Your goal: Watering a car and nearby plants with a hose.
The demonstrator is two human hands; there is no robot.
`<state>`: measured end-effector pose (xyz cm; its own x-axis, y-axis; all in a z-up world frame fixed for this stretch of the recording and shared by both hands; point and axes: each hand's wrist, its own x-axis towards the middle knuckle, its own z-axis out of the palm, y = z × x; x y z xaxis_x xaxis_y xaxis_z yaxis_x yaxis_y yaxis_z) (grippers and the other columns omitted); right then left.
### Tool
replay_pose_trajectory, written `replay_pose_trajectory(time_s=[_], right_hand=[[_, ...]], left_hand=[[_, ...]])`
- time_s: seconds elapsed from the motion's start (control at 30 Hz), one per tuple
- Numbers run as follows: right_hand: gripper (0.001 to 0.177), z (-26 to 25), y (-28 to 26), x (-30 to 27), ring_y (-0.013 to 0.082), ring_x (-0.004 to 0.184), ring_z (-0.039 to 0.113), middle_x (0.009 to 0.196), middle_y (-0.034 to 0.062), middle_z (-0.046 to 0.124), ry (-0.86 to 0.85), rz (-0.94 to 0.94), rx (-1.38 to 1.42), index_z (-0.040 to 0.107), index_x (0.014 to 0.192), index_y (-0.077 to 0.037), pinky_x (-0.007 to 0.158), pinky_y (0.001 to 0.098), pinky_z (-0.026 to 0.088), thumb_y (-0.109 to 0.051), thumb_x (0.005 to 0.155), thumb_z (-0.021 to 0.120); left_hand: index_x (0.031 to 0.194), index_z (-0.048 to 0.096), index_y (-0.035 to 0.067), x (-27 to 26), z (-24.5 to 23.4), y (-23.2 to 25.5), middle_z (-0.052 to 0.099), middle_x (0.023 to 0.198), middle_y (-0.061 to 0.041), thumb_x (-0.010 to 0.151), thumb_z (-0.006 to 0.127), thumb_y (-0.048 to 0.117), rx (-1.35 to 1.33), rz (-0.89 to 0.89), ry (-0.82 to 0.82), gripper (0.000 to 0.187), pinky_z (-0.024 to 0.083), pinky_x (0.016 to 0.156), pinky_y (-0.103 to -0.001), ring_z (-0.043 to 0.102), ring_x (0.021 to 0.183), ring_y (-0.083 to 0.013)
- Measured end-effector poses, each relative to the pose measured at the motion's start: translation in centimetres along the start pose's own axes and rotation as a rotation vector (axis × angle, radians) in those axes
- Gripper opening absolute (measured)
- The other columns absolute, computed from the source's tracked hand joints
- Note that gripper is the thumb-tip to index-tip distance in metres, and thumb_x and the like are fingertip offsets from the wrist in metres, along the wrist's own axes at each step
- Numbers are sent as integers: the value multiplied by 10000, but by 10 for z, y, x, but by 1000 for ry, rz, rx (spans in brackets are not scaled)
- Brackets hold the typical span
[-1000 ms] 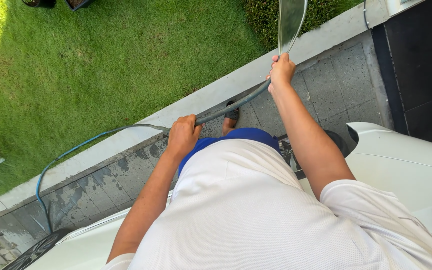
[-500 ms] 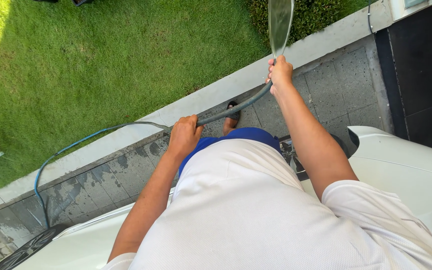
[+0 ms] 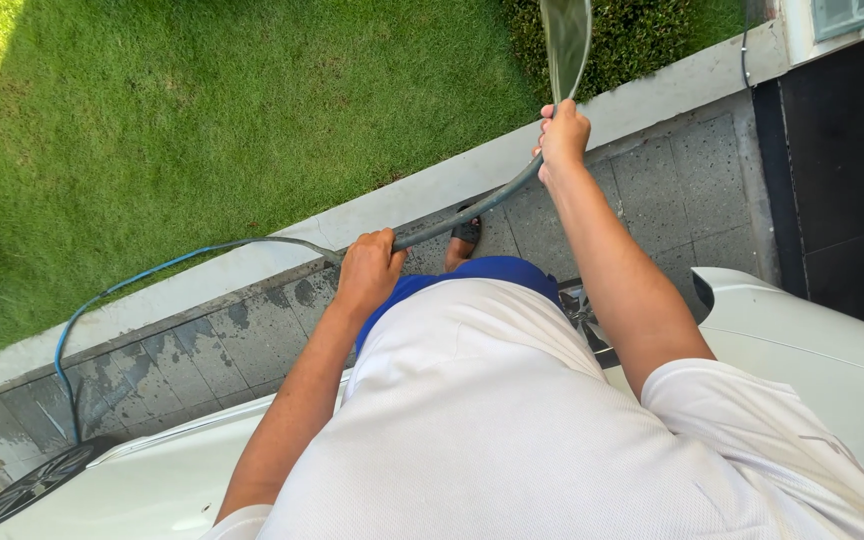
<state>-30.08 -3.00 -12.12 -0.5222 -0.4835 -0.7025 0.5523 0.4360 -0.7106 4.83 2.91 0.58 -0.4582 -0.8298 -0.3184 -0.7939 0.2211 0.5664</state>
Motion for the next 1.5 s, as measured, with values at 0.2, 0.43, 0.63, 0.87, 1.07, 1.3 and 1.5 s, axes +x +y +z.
replay_pose_trajectory(time_s=[0.2,0.43,0.63,0.87,1.07,1.3,1.5], right_hand=[[262,1,-8,1,95,467,346,626,-26,445,75,-79,49,586,858,-93,419,301,311,-289,952,440],[259,1,-14,-3,93,468,347,628,-23,448,70,-94,62,586,857,-88,414,297,308,-285,951,447],[255,-2,-16,-1,94,461,344,630,-15,453,97,-141,82,588,850,-78,404,299,295,-263,948,443],[259,-2,-21,0,95,452,335,625,-9,460,103,-154,89,589,859,-73,396,300,287,-257,950,432],[261,3,-23,-1,91,454,329,627,-10,454,79,-169,87,583,861,-70,396,300,281,-252,962,426],[258,9,-32,-6,89,446,338,630,-14,462,69,-209,73,593,861,-69,392,300,282,-246,956,431],[250,11,-35,-6,93,442,332,634,-11,472,53,-215,71,595,862,-70,387,302,274,-245,949,439]], left_hand=[[865,615,11,3,-2,2,655,791,-214,918,683,183,-10,22,19,192,483,756,-535,630,824,-415],[852,602,2,6,-1,3,653,796,-216,940,691,229,6,21,18,259,477,751,-540,624,830,-424],[863,621,8,8,-1,5,660,803,-216,927,692,209,3,21,3,222,478,766,-543,631,840,-419],[860,635,9,11,-1,6,669,797,-216,917,691,186,-12,54,19,194,481,765,-539,637,835,-419],[859,635,3,10,-6,9,664,800,-224,922,700,202,-11,24,15,219,481,759,-536,635,826,-420],[862,636,6,10,-6,8,669,796,-219,922,688,186,-21,49,25,197,480,758,-539,635,833,-418],[859,624,-4,11,-6,7,662,792,-227,932,697,203,-5,23,22,232,480,757,-540,631,828,-423]])
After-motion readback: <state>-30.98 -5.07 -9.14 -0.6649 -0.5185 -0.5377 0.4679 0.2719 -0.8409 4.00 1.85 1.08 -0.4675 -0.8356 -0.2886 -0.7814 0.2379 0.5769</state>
